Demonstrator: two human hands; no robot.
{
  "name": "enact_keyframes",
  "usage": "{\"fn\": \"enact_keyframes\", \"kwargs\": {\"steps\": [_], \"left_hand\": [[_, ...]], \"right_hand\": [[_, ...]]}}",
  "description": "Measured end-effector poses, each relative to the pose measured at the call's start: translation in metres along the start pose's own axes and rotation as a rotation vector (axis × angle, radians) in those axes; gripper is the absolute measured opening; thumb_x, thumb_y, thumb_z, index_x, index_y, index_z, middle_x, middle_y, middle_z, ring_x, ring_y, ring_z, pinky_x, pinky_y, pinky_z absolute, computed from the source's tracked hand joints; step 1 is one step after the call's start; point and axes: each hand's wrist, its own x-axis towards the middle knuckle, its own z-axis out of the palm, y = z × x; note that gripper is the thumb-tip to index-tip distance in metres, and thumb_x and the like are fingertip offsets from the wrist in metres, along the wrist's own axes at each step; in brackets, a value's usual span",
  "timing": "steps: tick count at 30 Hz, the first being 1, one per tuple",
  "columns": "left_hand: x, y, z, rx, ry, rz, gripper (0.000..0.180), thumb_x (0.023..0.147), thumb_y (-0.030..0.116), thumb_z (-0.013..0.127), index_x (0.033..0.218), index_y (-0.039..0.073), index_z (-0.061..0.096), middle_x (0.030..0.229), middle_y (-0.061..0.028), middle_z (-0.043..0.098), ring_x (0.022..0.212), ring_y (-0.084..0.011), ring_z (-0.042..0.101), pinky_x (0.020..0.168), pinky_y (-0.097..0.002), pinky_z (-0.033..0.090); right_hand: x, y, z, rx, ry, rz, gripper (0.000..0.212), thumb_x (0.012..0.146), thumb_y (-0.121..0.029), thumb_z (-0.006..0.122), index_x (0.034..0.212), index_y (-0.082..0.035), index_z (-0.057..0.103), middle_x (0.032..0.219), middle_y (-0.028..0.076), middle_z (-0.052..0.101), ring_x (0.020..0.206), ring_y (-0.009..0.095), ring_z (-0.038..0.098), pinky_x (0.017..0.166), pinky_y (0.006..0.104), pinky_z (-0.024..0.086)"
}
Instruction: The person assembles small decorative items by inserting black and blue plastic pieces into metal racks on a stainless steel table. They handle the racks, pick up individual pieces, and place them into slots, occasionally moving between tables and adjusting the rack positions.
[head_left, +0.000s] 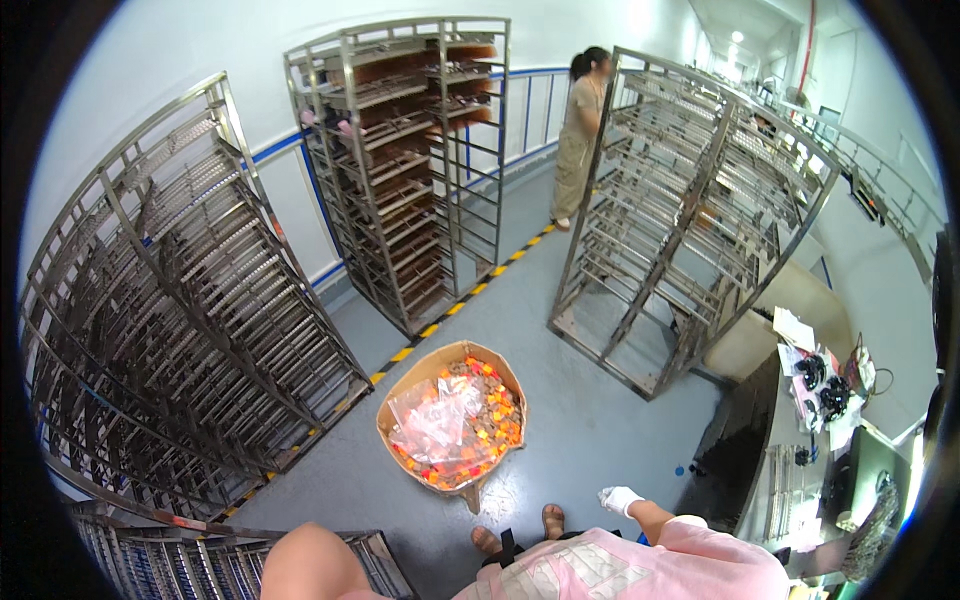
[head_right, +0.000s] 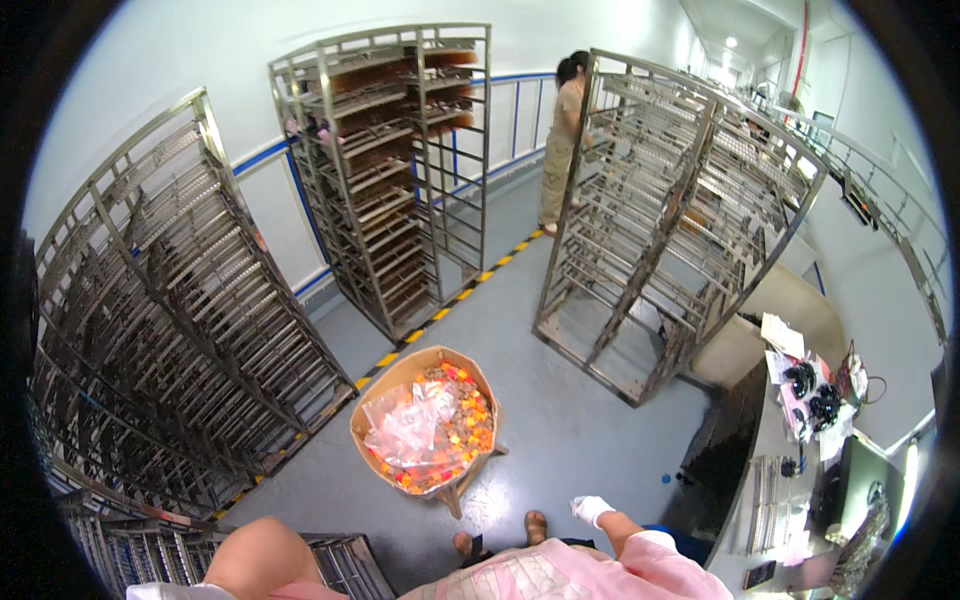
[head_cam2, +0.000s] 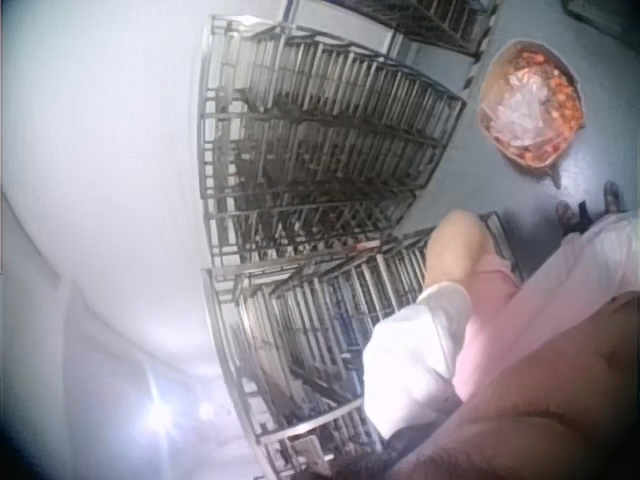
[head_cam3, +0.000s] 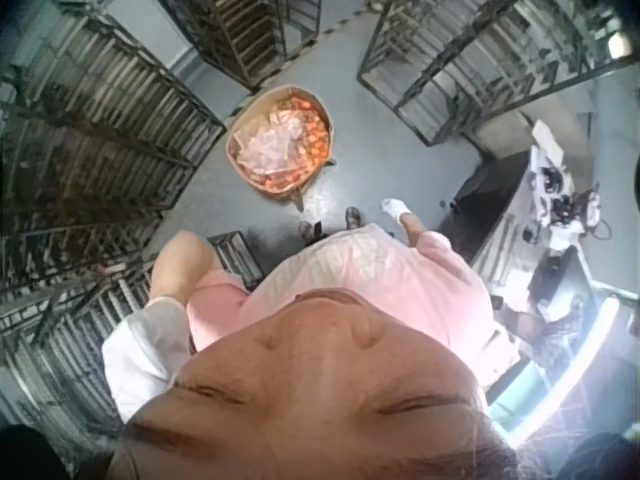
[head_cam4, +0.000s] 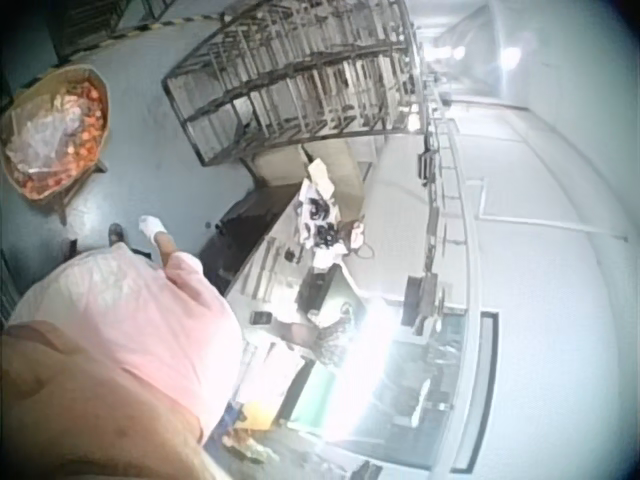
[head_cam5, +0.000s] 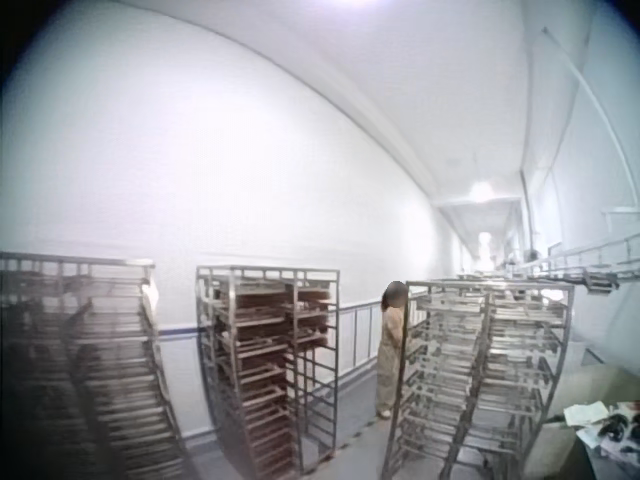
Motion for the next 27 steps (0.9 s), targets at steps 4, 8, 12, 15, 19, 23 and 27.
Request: {"fn": "enact_keyframes", "kwargs": {"steps": [4, 8, 12, 15, 19, 23, 27], "left_hand": [[-0.013, 0.010, 0.016, 0.080, -0.044, 0.003, 0.038, 0.096, 0.038, 0.057, 0.082, 0.004, 0.066, 0.075, -0.0080, 0.065, 0.067, -0.0164, 0.060, 0.063, -0.0352, 0.046], [-0.034, 0.023, 0.041, 0.126, -0.048, 0.021, 0.039, 0.096, 0.036, 0.056, 0.084, 0.002, 0.068, 0.076, -0.0099, 0.067, 0.067, -0.0168, 0.062, 0.062, -0.0353, 0.048], [-0.072, 0.064, 0.090, -0.450, 0.223, 0.369, 0.035, 0.095, 0.032, 0.057, 0.088, 0.000, 0.069, 0.080, -0.0112, 0.068, 0.069, -0.0180, 0.063, 0.064, -0.0355, 0.050], [-0.112, 0.133, 0.133, -1.273, 0.550, 0.877, 0.029, 0.094, 0.025, 0.058, 0.092, -0.001, 0.069, 0.084, -0.0116, 0.069, 0.073, -0.0194, 0.065, 0.068, -0.0356, 0.051], [-0.187, 0.252, 0.178, -1.762, 0.479, 1.102, 0.022, 0.093, 0.016, 0.059, 0.097, -0.003, 0.069, 0.089, -0.0120, 0.071, 0.077, -0.0212, 0.066, 0.072, -0.0357, 0.053], [-0.287, 0.375, 0.229, -1.690, -0.157, 1.237, 0.019, 0.092, 0.008, 0.061, 0.103, -0.005, 0.070, 0.095, -0.0125, 0.072, 0.081, -0.0230, 0.068, 0.077, -0.0359, 0.055], [-0.416, 0.483, 0.293, -0.733, -1.170, 1.356, 0.023, 0.092, 0.013, 0.070, 0.112, 0.003, 0.073, 0.107, -0.0131, 0.074, 0.100, -0.0230, 0.071, 0.092, -0.0323, 0.053]], "right_hand": [[-0.015, 0.038, 0.013, 0.021, 0.002, 0.026, 0.028, 0.091, -0.028, 0.057, 0.106, -0.010, 0.072, 0.097, 0.013, 0.074, 0.091, 0.032, 0.070, 0.082, 0.0416, 0.054], [-0.037, 0.113, 0.035, -0.059, -0.050, 0.090, 0.026, 0.086, -0.027, 0.062, 0.104, -0.011, 0.073, 0.100, 0.013, 0.074, 0.092, 0.032, 0.070, 0.080, 0.0391, 0.054], [-0.073, 0.190, 0.052, 0.011, -0.078, 0.218, 0.024, 0.080, -0.021, 0.063, 0.100, -0.015, 0.074, 0.103, 0.011, 0.074, 0.096, 0.032, 0.069, 0.080, 0.0398, 0.054], [-0.111, 0.237, 0.045, 0.035, 0.019, 0.138, 0.029, 0.085, -0.024, 0.058, 0.106, -0.013, 0.074, 0.109, 0.014, 0.073, 0.104, 0.036, 0.068, 0.087, 0.0425, 0.054], [-0.158, 0.271, 0.000, 0.205, 0.035, 0.344, 0.036, 0.089, -0.027, 0.053, 0.112, -0.010, 0.074, 0.114, 0.017, 0.072, 0.109, 0.039, 0.067, 0.095, 0.0454, 0.053], [-0.211, 0.265, -0.066, 0.437, 0.488, 0.337, 0.039, 0.096, -0.030, 0.048, 0.122, -0.010, 0.069, 0.119, 0.016, 0.071, 0.111, 0.038, 0.066, 0.099, 0.0454, 0.051], [-0.266, 0.252, -0.123, 0.608, 0.794, 0.331, 0.035, 0.100, -0.028, 0.048, 0.122, -0.010, 0.069, 0.118, 0.018, 0.070, 0.111, 0.037, 0.065, 0.098, 0.0447, 0.051]]}}
